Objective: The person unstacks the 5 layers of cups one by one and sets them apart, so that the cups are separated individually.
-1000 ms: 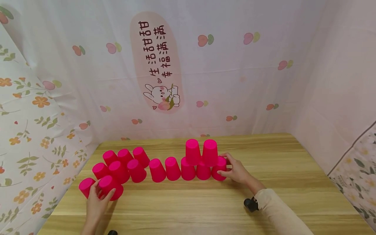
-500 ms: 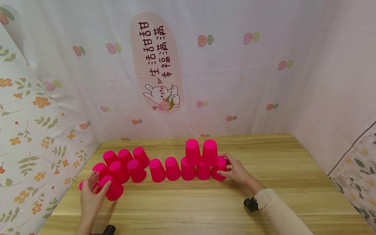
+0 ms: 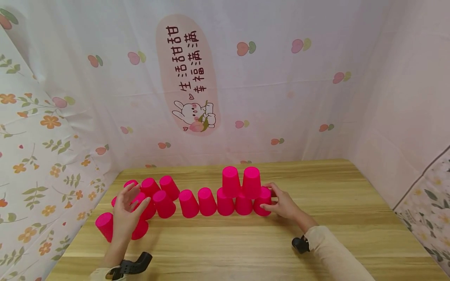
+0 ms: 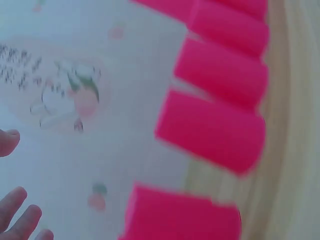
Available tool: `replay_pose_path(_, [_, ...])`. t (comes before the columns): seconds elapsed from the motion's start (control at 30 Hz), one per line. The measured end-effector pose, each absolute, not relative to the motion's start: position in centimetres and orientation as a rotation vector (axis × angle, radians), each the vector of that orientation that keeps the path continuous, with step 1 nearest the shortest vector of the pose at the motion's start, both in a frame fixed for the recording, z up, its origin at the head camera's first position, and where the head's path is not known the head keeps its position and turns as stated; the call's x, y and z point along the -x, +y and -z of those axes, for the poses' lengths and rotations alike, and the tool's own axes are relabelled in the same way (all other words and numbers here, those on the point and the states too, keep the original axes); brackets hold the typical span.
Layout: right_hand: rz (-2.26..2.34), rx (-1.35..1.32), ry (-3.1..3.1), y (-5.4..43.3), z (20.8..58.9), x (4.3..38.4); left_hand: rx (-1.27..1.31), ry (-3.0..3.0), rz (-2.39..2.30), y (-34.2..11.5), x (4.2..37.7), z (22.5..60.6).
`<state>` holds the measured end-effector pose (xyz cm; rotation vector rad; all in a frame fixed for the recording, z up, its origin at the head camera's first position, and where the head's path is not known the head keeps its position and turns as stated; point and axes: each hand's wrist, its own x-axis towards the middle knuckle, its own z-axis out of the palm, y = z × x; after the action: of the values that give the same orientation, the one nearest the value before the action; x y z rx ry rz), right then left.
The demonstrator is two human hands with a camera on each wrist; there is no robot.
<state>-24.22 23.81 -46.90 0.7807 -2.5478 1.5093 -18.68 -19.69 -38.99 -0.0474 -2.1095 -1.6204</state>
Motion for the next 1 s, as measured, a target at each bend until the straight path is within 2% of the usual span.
replay_pose_path(0.27, [-1.486, -0.779, -2.535, 23.8, 47.2, 24.3, 0.315, -2.089, 1.824, -14.8, 19.9, 37.5])
replay_pose_path(0.53, [-1.524, -0.768, -2.531, 23.8, 47.1, 24.4, 0.566, -2.165, 1.852, -8.3, 19.4, 35.2])
replay_pose_path(0.73, [-1.505, -0.773, -2.546, 23.6, 46.7, 24.1, 0.638, -2.231, 1.836, -5.3, 21.1, 36.1])
replay_pose_path(1.0, [-1.482, -0.783, -2.564, 22.8, 44.4, 22.9, 0.612, -2.276, 1.811, -2.4, 23.6, 37.9])
